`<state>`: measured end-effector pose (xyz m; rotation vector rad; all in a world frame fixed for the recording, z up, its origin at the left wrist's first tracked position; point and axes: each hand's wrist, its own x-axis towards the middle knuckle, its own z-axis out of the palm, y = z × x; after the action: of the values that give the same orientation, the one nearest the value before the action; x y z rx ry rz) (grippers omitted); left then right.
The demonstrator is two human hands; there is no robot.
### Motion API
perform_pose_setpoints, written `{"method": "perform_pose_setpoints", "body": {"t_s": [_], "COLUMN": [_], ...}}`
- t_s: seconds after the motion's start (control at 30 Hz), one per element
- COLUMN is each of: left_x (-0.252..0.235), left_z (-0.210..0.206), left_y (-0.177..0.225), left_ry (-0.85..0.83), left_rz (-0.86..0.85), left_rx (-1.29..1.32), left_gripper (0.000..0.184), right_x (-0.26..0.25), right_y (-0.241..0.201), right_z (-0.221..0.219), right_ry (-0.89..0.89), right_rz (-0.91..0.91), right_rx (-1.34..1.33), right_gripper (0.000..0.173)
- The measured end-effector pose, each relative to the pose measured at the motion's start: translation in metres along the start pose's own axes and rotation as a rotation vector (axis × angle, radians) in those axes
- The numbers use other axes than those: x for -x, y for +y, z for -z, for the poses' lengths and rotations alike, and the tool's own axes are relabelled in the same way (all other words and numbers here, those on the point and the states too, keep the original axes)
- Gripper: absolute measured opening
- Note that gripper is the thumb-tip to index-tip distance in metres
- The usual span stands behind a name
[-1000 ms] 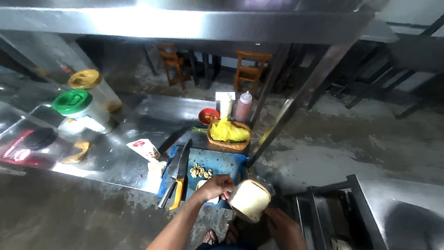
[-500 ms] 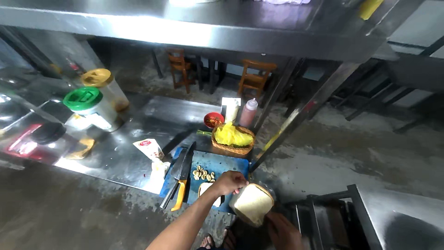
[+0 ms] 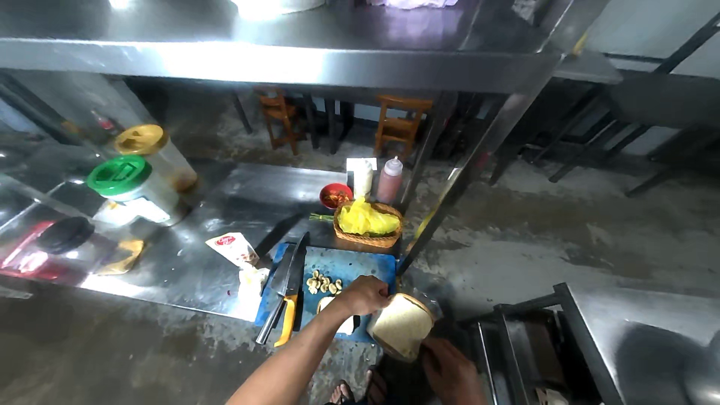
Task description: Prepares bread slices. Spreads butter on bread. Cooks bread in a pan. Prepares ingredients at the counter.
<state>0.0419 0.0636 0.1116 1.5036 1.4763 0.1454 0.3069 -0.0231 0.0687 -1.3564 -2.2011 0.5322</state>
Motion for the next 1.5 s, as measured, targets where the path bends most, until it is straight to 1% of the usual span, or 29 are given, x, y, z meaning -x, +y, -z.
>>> {"method": "perform_pose_setpoints", "body": {"t_s": [0.1, 0.27, 0.3, 0.37, 0.4, 0.47, 0.53, 0.63, 0.77, 0.83, 0.97, 1.07, 1.2, 1.33, 1.43, 1.5], "left_x": [-0.004, -0.002, -0.003, -0.004, -0.004, -0.004, -0.004, -0.003, 0.008, 0.020, 0.040, 0.052, 0.068, 0.069, 0.083, 0.094], "left_z": [-0.004, -0.006, -0.006, -0.007, -0.008, -0.011, -0.014, -0.020, -0.025, -0.027, -0.031, -0.033, -0.032, -0.040, -0.043, -0.046], "left_y": [-0.006, -0.009, -0.010, -0.010, -0.010, -0.011, -0.012, -0.013, -0.010, -0.006, 0.005, 0.017, 0.034, 0.044, 0.066, 0.088], "left_ry": [0.009, 0.028, 0.031, 0.042, 0.047, 0.065, 0.078, 0.086, 0.128, 0.169, 0.240, 0.281, 0.314, 0.261, 0.184, 0.132], "left_rz": [0.025, 0.032, 0.034, 0.043, 0.046, 0.040, 0.037, 0.027, -0.010, -0.053, -0.137, -0.176, -0.195, -0.209, -0.298, -0.374], "left_rx": [0.129, 0.188, 0.187, 0.171, 0.163, 0.156, 0.182, 0.242, 0.409, 0.502, 0.664, 0.843, 0.991, 1.130, 1.224, 1.232], "left_gripper": [0.027, 0.028, 0.029, 0.030, 0.030, 0.030, 0.032, 0.033, 0.027, 0.022, 0.017, 0.016, 0.017, 0.017, 0.015, 0.014], "right_x": [0.000, -0.009, -0.011, -0.015, -0.017, -0.018, -0.018, -0.018, -0.012, -0.007, -0.007, -0.010, -0.015, -0.016, -0.005, 0.008], "right_y": [-0.002, -0.014, -0.016, -0.018, -0.019, -0.014, -0.010, -0.013, -0.024, -0.030, -0.046, -0.058, -0.064, -0.062, -0.059, -0.055], "right_z": [0.000, -0.001, -0.002, -0.003, -0.003, -0.003, -0.002, 0.004, 0.017, 0.029, 0.054, 0.072, 0.088, 0.097, 0.113, 0.131], "right_ry": [0.040, 0.051, 0.048, 0.034, 0.006, -0.098, -0.192, -0.207, -0.129, -0.071, 0.017, 0.066, 0.141, 0.201, 0.284, 0.351], "right_rz": [-0.119, -0.455, -0.515, -0.636, -0.692, -0.753, -0.756, -0.732, -0.728, -0.730, -0.733, -0.714, -0.649, -0.607, -0.482, -0.413], "right_rx": [-0.144, -0.267, -0.319, -0.432, -0.483, -0.547, -0.548, -0.484, -0.499, -0.559, -0.584, -0.630, -0.664, -0.737, -0.831, -0.888], "right_gripper": [0.020, 0.017, 0.021, 0.033, 0.034, 0.024, 0.019, 0.016, 0.012, 0.011, 0.011, 0.010, 0.008, 0.006, 0.006, 0.004]}}
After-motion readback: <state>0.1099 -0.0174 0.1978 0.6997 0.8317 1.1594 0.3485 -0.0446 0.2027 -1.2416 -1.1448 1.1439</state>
